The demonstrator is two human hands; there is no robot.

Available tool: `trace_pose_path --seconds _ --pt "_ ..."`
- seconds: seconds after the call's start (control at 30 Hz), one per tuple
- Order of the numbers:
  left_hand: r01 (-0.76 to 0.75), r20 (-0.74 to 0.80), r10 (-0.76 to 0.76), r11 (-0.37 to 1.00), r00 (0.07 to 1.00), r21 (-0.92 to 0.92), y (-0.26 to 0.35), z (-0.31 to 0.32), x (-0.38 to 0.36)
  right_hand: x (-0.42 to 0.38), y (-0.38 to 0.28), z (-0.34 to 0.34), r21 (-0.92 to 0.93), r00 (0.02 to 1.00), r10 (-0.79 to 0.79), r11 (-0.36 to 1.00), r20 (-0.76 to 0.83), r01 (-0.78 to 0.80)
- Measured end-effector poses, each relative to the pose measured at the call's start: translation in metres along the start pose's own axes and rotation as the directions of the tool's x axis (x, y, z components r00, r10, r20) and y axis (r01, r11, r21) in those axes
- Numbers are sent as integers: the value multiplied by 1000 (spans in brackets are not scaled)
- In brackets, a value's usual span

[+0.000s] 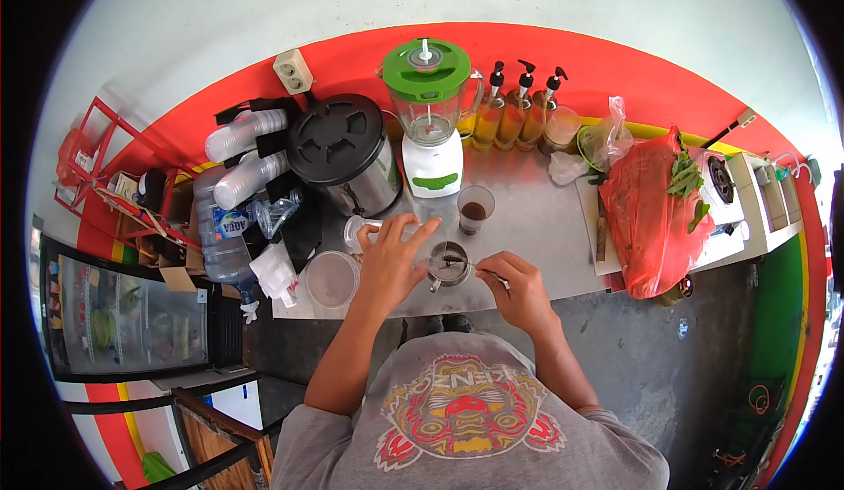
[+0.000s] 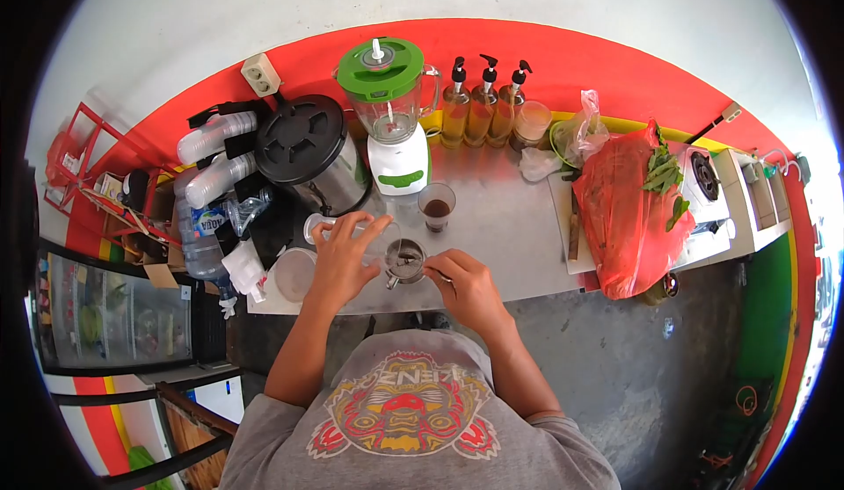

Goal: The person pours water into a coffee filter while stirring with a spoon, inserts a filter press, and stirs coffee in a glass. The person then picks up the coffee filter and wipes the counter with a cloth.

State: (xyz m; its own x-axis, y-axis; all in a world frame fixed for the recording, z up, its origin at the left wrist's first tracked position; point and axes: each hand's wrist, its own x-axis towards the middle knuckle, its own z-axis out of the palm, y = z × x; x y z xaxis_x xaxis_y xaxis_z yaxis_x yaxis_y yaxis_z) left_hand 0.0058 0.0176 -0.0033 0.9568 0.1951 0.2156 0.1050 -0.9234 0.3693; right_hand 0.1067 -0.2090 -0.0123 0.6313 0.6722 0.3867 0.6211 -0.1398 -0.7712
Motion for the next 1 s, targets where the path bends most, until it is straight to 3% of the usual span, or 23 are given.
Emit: trace_pose_path --seconds 0.13,0.53,0.77,0.83,1.0 --pt "-7 1 7 1000 1000 31 1 1 -1 -5 3 2 -4 996 42 999 -81 -43" --pt "-23 -23 24 999 999 44 0 4 -2 -15 27 21 135 976 211 970 -54 -202" --pt "-35 -33 37 997 999 71 -1 2 -3 -11 29 19 131 984 157 981 -85 -145" --pt "-39 -37 42 996 998 75 -1 1 -2 -10 28 17 153 981 190 971 -38 -182" --pt "-39 -42 42 996 998 83 -2 2 -2 -8 28 18 193 973 216 961 -85 -197"
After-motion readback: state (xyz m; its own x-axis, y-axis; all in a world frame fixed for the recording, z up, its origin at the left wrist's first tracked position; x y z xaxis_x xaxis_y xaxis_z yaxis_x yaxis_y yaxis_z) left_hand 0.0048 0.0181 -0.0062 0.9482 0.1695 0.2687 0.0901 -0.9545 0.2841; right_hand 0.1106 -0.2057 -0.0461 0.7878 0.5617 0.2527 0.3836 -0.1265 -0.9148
